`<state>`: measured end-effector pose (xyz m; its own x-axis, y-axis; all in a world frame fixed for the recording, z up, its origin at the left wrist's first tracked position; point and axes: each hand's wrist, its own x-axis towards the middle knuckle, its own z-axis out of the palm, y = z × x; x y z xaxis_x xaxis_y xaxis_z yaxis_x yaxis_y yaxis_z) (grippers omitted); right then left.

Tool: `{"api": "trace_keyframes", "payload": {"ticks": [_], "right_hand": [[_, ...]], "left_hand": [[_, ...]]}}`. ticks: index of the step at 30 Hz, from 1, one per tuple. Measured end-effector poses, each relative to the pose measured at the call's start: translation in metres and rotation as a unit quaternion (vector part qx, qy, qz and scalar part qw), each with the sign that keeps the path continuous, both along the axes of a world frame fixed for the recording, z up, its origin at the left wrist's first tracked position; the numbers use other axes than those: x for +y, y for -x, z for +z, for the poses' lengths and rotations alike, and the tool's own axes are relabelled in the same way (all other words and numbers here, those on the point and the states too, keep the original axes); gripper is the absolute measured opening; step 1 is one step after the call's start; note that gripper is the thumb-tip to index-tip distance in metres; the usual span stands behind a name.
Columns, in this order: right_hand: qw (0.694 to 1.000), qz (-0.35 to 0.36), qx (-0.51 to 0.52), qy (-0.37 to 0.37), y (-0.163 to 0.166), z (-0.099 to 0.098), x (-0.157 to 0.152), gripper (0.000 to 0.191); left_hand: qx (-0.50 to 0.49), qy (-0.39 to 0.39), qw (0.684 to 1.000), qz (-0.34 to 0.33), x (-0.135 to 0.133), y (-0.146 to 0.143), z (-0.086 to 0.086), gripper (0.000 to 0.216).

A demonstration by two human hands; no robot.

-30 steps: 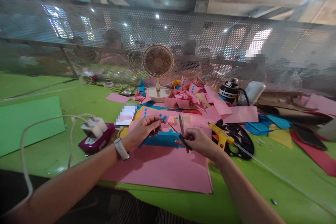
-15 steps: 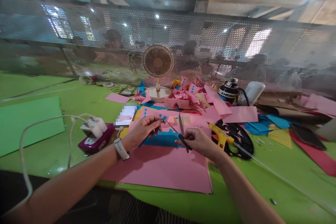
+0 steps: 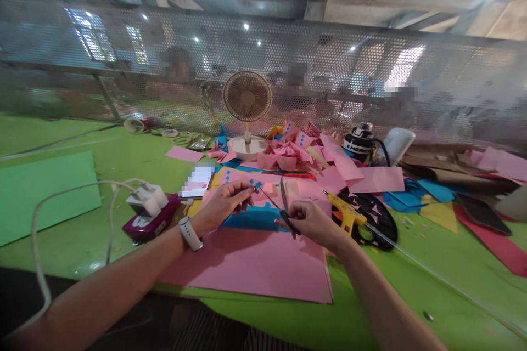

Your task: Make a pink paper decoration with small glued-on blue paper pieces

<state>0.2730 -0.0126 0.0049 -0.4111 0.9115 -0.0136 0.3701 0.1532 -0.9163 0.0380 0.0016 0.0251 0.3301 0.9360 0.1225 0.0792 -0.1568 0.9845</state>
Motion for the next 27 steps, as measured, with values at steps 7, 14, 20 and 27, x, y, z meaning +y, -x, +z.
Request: {"api": "trace_keyframes", "payload": {"ticks": [7, 14, 20, 27], "right_hand": [[1.0, -0.011, -0.005, -0.007, 0.001, 0.004, -0.001, 0.037], [1.0, -0.014, -0.003, -0.002, 0.002, 0.004, -0.002, 0.038], [0.999, -0.027, 0.015, 0.019, 0.003, 0.01, -0.006, 0.038], [1.0, 0.014, 0.016, 0.02, 0.0, 0.012, -0.006, 0.037]], "left_hand": [[-0.003, 0.002, 1.0, -0.008, 0.001, 0.001, -0.002, 0.024], [0.004, -0.003, 1.0, -0.015, 0.002, 0.002, -0.004, 0.025], [-0.009, -0.005, 1.0, -0.008, 0.001, 0.001, -0.002, 0.025], [-0.039, -0.022, 0.999, 0.013, 0.002, 0.0, -0.001, 0.024]]}}
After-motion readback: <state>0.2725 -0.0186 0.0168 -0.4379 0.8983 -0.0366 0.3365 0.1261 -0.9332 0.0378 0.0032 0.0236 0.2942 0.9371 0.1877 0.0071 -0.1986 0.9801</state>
